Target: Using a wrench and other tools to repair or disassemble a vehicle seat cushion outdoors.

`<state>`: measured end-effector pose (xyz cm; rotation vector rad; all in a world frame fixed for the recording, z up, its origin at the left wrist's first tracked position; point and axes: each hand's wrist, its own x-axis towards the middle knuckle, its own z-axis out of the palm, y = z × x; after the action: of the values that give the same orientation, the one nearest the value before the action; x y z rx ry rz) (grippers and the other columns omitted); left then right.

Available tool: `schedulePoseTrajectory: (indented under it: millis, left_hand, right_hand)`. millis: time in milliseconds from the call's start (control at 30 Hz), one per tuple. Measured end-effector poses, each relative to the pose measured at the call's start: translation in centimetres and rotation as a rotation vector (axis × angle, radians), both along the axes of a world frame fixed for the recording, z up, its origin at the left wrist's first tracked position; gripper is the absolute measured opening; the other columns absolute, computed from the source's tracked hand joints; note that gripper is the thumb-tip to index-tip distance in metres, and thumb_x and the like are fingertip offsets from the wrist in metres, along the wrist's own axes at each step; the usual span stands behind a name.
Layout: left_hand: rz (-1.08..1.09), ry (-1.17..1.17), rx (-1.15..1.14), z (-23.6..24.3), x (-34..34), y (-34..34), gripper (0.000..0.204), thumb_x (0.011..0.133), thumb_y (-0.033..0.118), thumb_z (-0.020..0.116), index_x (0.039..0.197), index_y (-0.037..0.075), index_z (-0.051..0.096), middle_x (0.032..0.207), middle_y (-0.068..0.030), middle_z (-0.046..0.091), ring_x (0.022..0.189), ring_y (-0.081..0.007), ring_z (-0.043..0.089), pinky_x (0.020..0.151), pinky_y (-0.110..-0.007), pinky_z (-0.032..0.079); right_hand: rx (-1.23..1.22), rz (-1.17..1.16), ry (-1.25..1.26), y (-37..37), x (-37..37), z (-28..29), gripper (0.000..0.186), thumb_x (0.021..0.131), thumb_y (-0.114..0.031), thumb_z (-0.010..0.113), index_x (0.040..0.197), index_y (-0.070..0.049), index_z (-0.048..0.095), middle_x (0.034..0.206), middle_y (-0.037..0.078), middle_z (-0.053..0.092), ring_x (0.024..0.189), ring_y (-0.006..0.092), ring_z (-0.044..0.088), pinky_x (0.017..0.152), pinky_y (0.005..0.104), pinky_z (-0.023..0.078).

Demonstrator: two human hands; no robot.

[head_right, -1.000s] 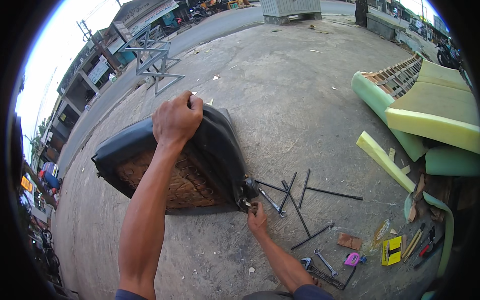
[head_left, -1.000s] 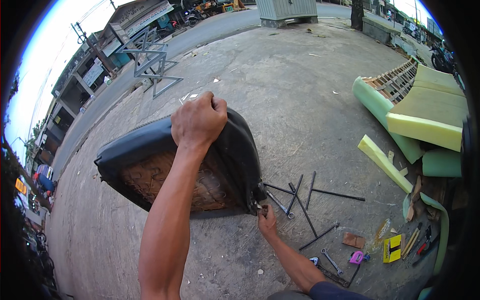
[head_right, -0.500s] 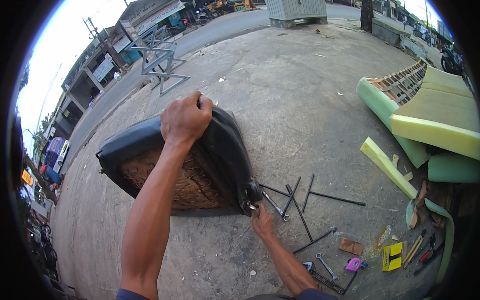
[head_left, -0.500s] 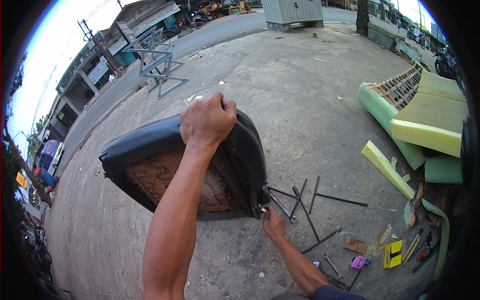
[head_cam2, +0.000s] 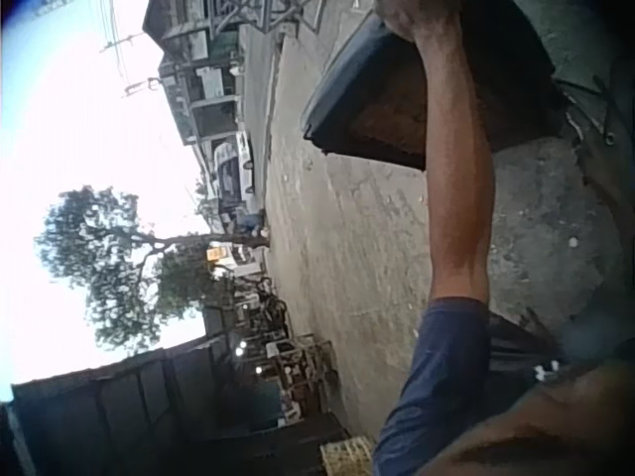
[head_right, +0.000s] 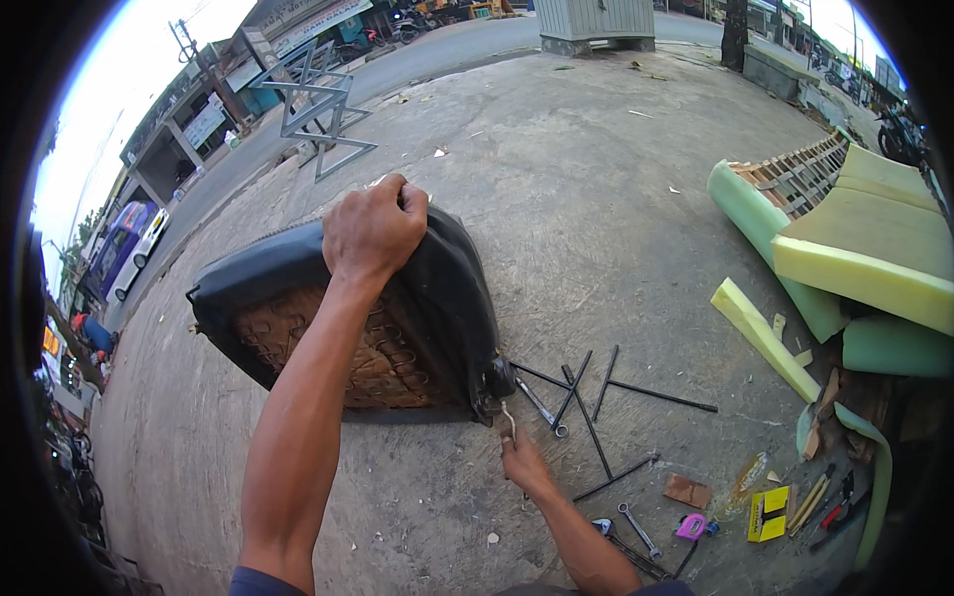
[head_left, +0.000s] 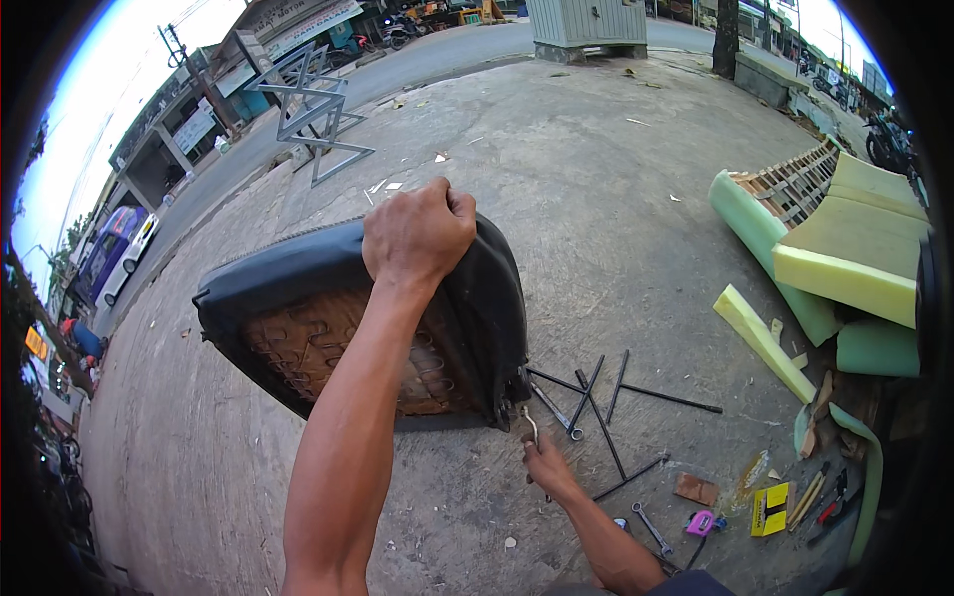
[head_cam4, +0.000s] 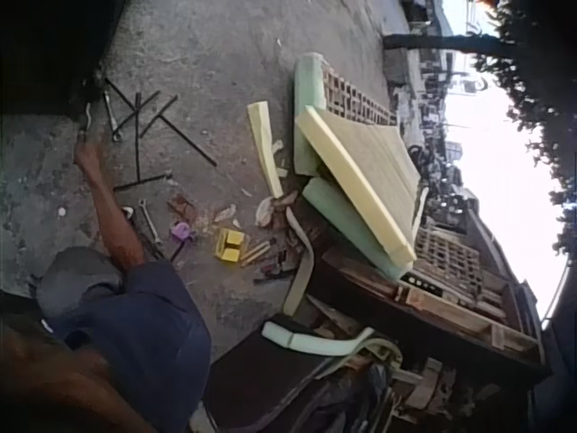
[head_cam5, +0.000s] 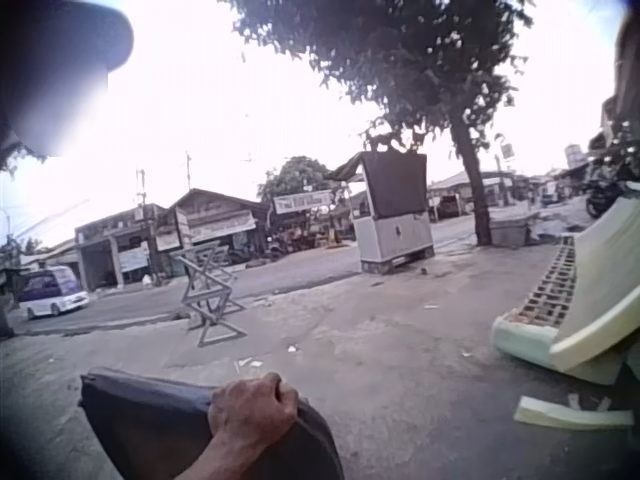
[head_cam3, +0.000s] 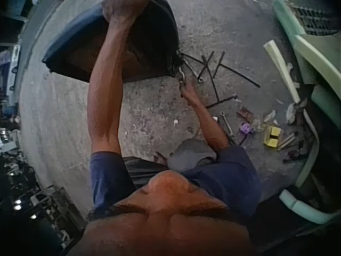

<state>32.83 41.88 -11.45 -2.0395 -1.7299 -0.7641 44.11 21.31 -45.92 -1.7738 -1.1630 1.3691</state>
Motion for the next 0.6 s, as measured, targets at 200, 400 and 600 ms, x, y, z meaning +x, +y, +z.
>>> schedulePoseTrajectory:
  millis: [200,400,600]
  left_hand:
    - [-0.04,-0.014,0.134,-1.9,0.8,-2.8,0.028,0.088,0.029,0.056,0.081,0.007,0.072,0.076,-0.0142,0.073,0.074,-0.0325,0.072,0.071,-0.044,0.056]
    - [-0.061,-0.018,0.238,-1.7,-0.3,-6.6,0.02,0.088,0.025,0.058,0.084,0.01,0.07,0.08,-0.0119,0.073,0.075,-0.0336,0.071,0.068,-0.045,0.055]
    - [-0.094,-0.006,0.396,-2.1,-1.4,-12.5,0.011,0.083,0.019,0.061,0.081,0.008,0.065,0.085,-0.0055,0.07,0.078,-0.0236,0.07,0.073,-0.037,0.055]
  right_hand:
    - [-0.198,0.207,0.066,0.7,1.5,6.2,0.042,0.104,-0.023,0.045,0.141,-0.004,0.042,0.075,0.011,0.062,0.058,0.0212,0.066,0.055,0.0416,0.055]
    - [-0.191,0.401,-0.126,2.0,1.6,11.0,0.067,0.095,-0.016,0.042,0.16,-0.012,0.023,0.084,0.022,0.07,0.058,0.0282,0.071,0.061,0.0425,0.057]
    - [-0.177,0.321,-0.132,3.4,1.3,8.6,0.068,0.091,-0.012,0.044,0.158,-0.011,0.033,0.095,0.024,0.073,0.067,0.0302,0.073,0.074,0.0406,0.058]
